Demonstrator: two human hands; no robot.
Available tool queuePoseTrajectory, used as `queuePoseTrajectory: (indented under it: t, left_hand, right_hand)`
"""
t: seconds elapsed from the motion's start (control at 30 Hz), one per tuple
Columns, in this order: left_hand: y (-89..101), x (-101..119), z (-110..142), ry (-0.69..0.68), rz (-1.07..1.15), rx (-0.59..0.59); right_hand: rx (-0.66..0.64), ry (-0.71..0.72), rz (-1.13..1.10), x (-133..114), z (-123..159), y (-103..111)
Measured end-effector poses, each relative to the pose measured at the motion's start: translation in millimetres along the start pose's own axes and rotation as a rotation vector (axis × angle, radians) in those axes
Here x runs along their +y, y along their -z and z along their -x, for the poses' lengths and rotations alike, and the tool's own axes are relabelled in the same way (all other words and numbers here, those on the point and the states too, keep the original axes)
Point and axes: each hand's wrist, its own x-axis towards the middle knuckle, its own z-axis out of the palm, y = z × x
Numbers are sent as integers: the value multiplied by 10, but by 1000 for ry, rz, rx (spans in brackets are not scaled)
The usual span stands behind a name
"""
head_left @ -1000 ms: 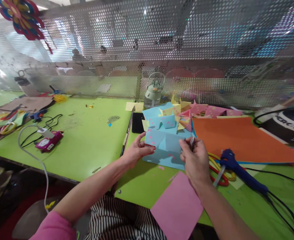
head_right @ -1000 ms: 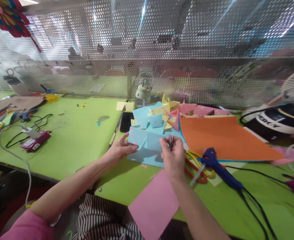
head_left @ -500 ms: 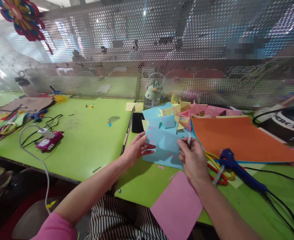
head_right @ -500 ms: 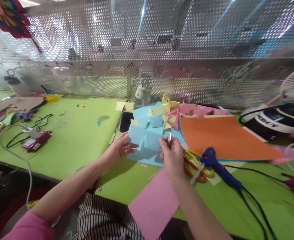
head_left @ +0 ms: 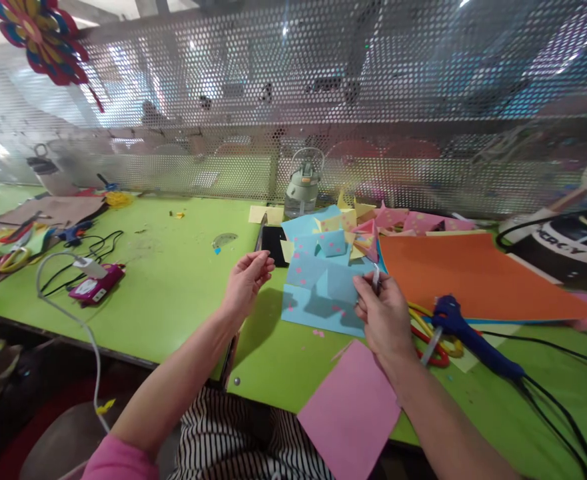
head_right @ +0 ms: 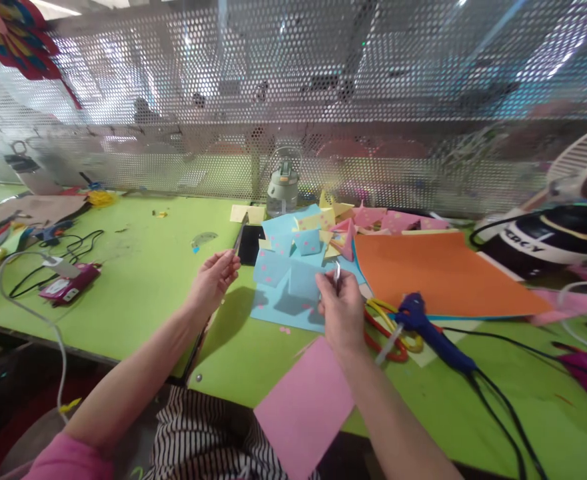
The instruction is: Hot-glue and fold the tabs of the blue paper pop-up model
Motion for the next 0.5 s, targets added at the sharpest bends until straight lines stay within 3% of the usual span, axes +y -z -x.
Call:
queuePoseTrajectory:
  t: [0.3,0.4,0.5]
  left_hand:
    - [105,10,-115,32,-50,-30]
    - [123,-20,-109,148,-162,-152]
    - [110,-14,-9,311,-308,-368]
  right_hand:
    - [12,15,-4,3,-23,15]
    - [17,25,-3,-15,-36,22]
    - [16,50,7,-30,-42,28]
